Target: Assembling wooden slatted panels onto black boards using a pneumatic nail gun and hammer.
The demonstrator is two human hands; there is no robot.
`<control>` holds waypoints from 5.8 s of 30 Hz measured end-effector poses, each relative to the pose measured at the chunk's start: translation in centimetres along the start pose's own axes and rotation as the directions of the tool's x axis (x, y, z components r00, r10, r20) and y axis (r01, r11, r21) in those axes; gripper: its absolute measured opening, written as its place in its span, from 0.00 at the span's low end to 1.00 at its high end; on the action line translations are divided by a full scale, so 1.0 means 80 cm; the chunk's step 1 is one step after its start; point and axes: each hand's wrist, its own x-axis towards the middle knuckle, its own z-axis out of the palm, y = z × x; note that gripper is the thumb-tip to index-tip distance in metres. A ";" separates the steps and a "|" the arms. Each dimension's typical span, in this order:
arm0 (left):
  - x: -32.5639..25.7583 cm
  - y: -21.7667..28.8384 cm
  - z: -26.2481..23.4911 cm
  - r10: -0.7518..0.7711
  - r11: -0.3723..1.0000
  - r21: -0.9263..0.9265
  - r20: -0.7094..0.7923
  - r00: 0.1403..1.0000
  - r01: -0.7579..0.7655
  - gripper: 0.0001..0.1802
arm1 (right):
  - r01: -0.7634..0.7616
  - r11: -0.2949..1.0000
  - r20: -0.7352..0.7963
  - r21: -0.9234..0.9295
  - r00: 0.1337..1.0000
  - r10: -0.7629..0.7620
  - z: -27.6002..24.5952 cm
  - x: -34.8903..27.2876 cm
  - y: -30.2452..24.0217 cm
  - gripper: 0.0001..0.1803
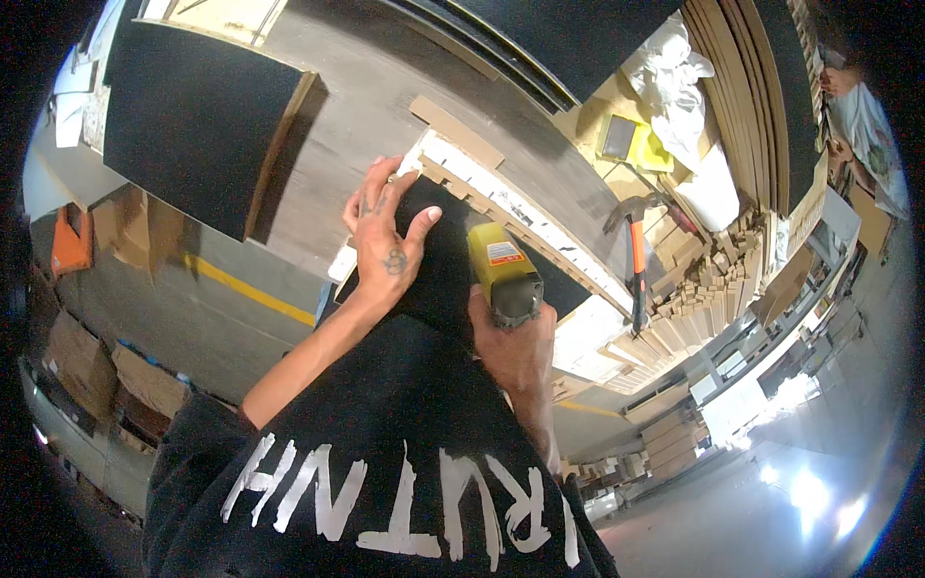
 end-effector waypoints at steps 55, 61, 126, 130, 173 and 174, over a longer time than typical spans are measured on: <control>-0.210 -0.089 -0.016 -0.425 0.830 -0.465 -0.170 0.889 0.308 0.31 | 0.334 0.929 0.061 0.157 0.936 -0.346 -0.044 -0.069 0.019 0.13; -0.220 -0.118 0.010 -0.462 0.614 -0.775 -0.195 0.865 0.154 0.31 | 0.425 0.890 0.229 0.166 0.861 -0.454 -0.035 -0.143 0.065 0.12; -0.242 -0.135 0.090 -0.399 0.303 -0.947 -0.226 0.889 -0.106 0.16 | 0.373 0.914 0.366 -0.158 0.882 -0.297 0.061 -0.144 0.087 0.09; -0.250 -0.138 0.071 -0.407 0.306 -0.951 -0.170 0.897 -0.041 0.17 | 0.254 0.965 0.371 0.057 0.892 -0.257 0.004 -0.161 0.096 0.12; -0.257 -0.124 0.081 -0.494 0.493 -0.869 -0.327 0.806 -0.050 0.22 | 0.472 0.771 0.411 -0.429 0.861 -0.299 0.125 -0.129 0.084 0.06; -0.257 -0.122 0.084 -0.496 0.508 -0.856 -0.383 0.779 -0.097 0.23 | 0.492 0.762 0.425 -0.421 0.849 -0.314 0.125 -0.128 0.084 0.06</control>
